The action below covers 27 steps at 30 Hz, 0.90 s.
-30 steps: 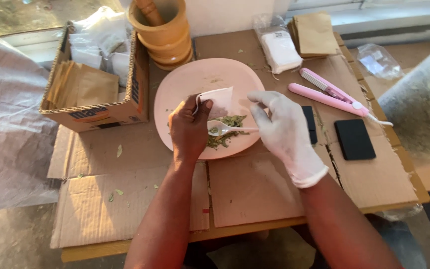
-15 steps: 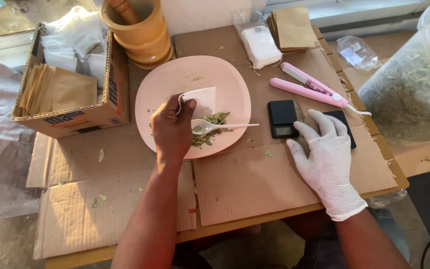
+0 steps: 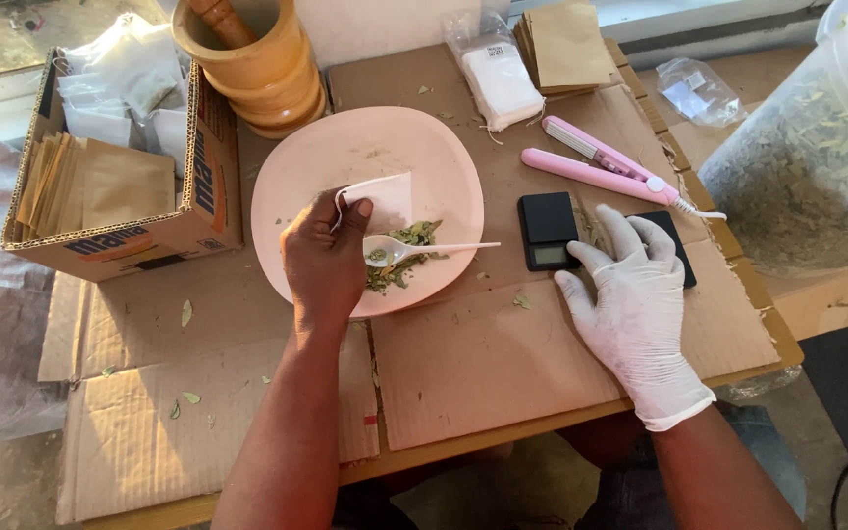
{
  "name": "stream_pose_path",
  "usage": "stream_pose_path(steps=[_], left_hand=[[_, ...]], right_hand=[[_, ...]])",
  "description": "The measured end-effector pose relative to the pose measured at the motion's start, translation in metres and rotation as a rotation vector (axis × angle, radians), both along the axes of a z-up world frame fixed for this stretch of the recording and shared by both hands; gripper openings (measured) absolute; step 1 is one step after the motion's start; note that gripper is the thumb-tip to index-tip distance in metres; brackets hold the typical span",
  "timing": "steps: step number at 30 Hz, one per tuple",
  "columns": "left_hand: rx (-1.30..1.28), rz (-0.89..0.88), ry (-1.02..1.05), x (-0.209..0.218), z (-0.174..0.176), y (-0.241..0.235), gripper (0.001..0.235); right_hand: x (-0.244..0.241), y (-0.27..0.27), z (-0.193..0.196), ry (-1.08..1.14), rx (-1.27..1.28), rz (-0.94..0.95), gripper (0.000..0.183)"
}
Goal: The person scoops dried green herbs from a pink plate into small white tea bags using a white plastic spoon. They repeatedly place the filled tea bags onto a digital scale to measure the weight, then remove them to continue filling. The workspace includes a cardboard box of empty bags, a mortar and pestle, and a pink sealing tool.
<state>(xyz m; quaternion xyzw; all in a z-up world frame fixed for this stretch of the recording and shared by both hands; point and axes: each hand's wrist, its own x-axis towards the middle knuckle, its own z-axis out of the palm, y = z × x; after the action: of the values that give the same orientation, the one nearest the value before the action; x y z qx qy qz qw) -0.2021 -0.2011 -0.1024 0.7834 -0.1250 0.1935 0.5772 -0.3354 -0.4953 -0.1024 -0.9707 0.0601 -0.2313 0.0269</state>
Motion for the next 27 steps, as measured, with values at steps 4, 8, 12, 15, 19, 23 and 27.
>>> stream_pose_path(steps=[4,8,12,15,19,23,27], left_hand=[[-0.006,0.003,-0.002,0.003,0.001,0.0,0.006],[0.005,0.032,0.026,0.001,0.001,0.002,0.007],[-0.048,-0.003,0.07,-0.005,0.011,-0.005,0.007],[-0.019,0.001,0.079,0.003,-0.009,-0.006,0.007],[-0.012,0.003,0.075,-0.009,0.013,-0.016,0.006],[-0.034,-0.06,0.091,-0.011,0.019,-0.016,0.009],[-0.029,-0.089,0.113,-0.013,0.02,-0.017,0.011]], right_hand=[[0.001,-0.007,0.008,-0.104,0.122,0.099,0.036],[0.014,-0.003,0.039,-0.179,0.345,0.177,0.032],[0.045,0.036,0.098,0.103,0.781,0.172,0.031],[0.078,0.053,0.086,0.133,0.887,0.253,0.033],[0.102,0.081,0.054,0.033,0.9,0.356,0.035],[0.101,0.096,0.049,0.013,1.152,0.392,0.028],[0.099,0.097,0.041,0.0,1.174,0.389,0.02]])
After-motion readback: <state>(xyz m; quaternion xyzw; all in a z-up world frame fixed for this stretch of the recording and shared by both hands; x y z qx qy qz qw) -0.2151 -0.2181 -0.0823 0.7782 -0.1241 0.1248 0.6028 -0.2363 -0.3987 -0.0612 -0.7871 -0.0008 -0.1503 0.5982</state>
